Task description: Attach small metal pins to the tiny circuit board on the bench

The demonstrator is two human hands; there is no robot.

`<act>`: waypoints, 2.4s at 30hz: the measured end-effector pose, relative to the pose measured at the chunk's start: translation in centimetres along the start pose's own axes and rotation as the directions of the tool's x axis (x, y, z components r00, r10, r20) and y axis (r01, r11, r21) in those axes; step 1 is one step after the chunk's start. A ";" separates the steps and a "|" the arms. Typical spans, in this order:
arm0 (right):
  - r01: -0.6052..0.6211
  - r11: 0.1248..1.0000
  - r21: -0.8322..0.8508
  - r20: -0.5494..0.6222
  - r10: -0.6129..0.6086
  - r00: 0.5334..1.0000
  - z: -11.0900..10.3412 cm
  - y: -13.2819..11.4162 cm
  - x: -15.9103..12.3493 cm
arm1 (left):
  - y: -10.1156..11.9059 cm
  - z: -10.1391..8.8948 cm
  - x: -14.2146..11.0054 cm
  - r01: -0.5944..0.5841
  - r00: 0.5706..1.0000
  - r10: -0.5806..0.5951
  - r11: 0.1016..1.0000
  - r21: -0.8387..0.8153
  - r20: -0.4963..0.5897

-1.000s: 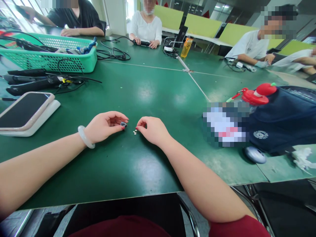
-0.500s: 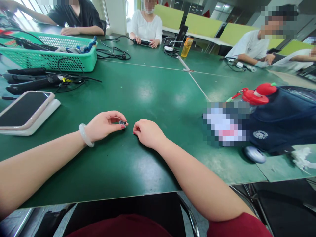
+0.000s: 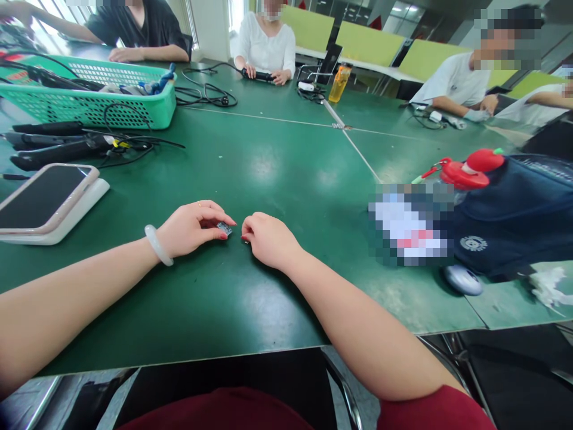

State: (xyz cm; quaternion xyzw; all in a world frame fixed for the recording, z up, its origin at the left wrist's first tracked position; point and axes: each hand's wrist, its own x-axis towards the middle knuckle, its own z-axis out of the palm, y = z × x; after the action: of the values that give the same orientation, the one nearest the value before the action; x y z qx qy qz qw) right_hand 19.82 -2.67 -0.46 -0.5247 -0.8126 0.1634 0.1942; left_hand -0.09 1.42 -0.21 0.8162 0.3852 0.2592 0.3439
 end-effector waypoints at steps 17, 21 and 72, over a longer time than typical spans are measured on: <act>0.144 0.985 0.097 -0.213 -0.121 0.969 0.8 -1.7 -0.3 | 0.7 0.3 -0.3 -0.010 0.999 0.010 1.000 0.007 0.042; 0.155 0.987 0.053 -0.202 -0.141 0.969 0.7 -1.9 -0.4 | 0.7 0.2 -0.4 -0.027 0.999 0.026 0.998 0.058 0.029; 0.129 0.932 -0.339 -0.107 -0.174 0.979 0.4 -1.7 -0.6 | 0.1 -0.2 0.0 0.031 0.996 -0.006 0.954 0.297 -0.087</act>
State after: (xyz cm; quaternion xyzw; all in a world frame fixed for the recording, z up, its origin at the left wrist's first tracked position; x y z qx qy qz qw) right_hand 18.48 -3.95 -0.07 -0.4953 -0.8515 -0.0264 0.1700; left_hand -0.15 1.46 -0.06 0.8433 0.4419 0.2292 0.2026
